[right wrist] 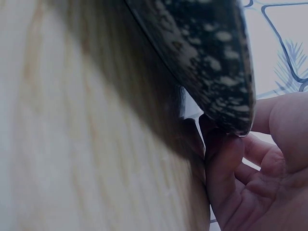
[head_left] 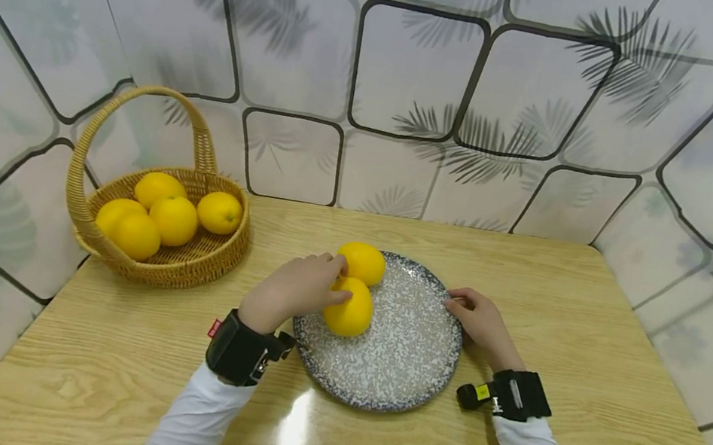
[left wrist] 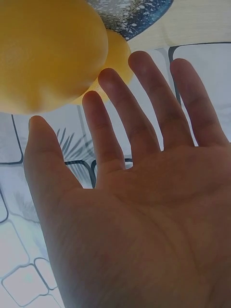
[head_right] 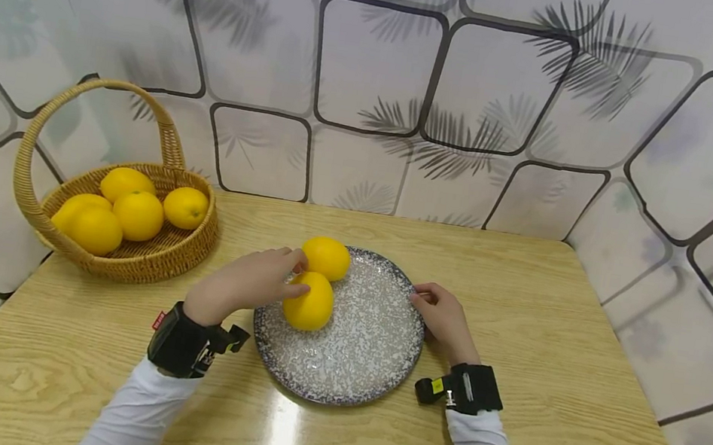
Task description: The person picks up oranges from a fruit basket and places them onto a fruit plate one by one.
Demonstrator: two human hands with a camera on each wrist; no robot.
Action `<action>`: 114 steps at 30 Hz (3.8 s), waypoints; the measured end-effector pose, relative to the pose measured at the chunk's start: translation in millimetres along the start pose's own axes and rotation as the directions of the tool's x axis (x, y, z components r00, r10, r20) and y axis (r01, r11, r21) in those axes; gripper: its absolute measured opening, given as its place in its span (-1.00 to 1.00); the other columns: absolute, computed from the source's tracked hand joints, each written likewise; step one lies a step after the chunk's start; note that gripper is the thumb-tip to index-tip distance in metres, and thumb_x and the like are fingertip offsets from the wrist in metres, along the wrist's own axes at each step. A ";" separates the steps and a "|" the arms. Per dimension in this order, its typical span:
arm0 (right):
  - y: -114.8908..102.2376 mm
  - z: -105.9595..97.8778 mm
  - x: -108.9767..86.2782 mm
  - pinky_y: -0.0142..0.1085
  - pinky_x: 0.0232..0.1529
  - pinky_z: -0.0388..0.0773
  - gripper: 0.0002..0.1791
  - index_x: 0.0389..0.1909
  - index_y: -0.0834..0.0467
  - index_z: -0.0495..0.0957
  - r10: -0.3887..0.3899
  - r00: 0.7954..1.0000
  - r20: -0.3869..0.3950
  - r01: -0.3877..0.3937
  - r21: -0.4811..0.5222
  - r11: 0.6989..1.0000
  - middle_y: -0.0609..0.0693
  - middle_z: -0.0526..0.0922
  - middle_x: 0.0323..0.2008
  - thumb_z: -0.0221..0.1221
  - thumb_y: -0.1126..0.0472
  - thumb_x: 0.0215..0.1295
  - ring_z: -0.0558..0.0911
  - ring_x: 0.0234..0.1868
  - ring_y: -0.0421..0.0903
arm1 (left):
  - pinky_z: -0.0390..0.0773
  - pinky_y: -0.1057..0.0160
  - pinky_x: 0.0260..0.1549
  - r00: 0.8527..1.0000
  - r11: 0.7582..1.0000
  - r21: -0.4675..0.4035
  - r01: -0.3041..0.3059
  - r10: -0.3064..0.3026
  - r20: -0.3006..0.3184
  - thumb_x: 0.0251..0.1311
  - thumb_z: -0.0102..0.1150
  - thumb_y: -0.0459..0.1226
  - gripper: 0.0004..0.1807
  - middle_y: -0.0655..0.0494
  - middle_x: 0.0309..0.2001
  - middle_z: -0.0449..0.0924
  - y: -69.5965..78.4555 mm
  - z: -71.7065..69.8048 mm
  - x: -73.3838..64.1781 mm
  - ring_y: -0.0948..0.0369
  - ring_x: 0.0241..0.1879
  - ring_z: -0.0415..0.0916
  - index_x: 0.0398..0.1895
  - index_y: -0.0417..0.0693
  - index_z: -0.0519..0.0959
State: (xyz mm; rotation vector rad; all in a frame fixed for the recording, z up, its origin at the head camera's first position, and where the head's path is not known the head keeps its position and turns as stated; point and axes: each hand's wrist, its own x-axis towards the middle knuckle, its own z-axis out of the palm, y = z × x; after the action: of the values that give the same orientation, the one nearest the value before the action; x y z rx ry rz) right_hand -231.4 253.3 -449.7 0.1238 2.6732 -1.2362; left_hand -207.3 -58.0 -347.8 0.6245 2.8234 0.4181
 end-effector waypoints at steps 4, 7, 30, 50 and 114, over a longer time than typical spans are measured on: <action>-0.4 -0.2 0.1 -0.38 -0.33 0.46 -0.47 0.27 0.26 0.40 -0.006 1.000 -0.003 0.006 -0.004 1.000 0.32 0.57 0.06 0.02 0.02 0.42 0.55 -0.13 0.05 | 0.56 0.03 -0.07 1.000 1.000 -0.001 -0.003 0.003 -0.006 0.30 0.08 -0.02 -0.52 -0.09 -0.05 0.61 0.0 -0.4 -1.2 0.08 -0.18 0.52 0.12 -0.16 0.47; -0.5 -0.3 0.0 -0.37 -0.32 0.46 -0.47 0.26 0.26 0.41 -0.012 1.000 -0.003 0.012 -0.015 1.000 0.33 0.57 0.05 0.03 0.02 0.42 0.55 -0.12 0.06 | 0.56 0.03 -0.06 1.000 1.000 -0.002 -0.001 0.001 -0.008 0.30 0.08 -0.02 -0.53 -0.08 -0.06 0.61 0.1 -0.6 -2.0 0.07 -0.18 0.52 0.12 -0.15 0.47; 1.2 0.7 1.8 -0.37 -0.32 0.47 -0.47 0.27 0.23 0.41 0.006 1.000 0.003 -0.006 -0.028 1.000 0.32 0.57 0.08 0.03 0.00 0.41 0.56 -0.10 0.06 | 0.56 0.00 0.00 1.000 1.000 -0.010 0.021 -0.021 -0.004 0.32 0.06 -0.03 -0.53 -0.08 -0.02 0.60 -1.2 -2.8 -4.2 0.04 -0.09 0.54 0.15 -0.14 0.45; -0.3 -1.4 1.3 -0.35 -0.28 0.49 -0.47 0.27 0.26 0.41 -0.009 1.000 0.004 0.010 -0.029 1.000 0.34 0.57 0.08 0.03 0.02 0.42 0.57 -0.07 0.08 | 0.56 0.02 -0.01 1.000 1.000 -0.014 0.022 -0.022 -0.002 0.32 0.06 -0.02 -0.52 -0.08 -0.02 0.60 -1.3 -3.7 -4.2 0.05 -0.11 0.54 0.16 -0.14 0.45; -1.5 -0.6 0.9 -0.27 -0.18 0.49 -0.46 0.29 0.25 0.39 -0.022 1.000 0.017 0.022 -0.023 0.999 0.34 0.56 0.09 0.02 0.01 0.42 0.55 -0.03 0.11 | 0.04 -0.39 0.38 0.858 0.934 -0.225 0.278 -0.347 -0.380 0.43 -0.24 -0.24 -0.37 -0.41 0.52 -0.15 -168.7 -9.1 -12.6 -0.31 0.46 -0.19 0.49 -0.35 0.01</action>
State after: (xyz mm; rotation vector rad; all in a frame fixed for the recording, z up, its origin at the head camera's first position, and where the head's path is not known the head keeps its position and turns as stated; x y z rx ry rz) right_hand -232.6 252.8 -448.4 0.0800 2.6803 -1.2067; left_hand -262.2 -212.3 -391.4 0.0288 3.1591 0.7891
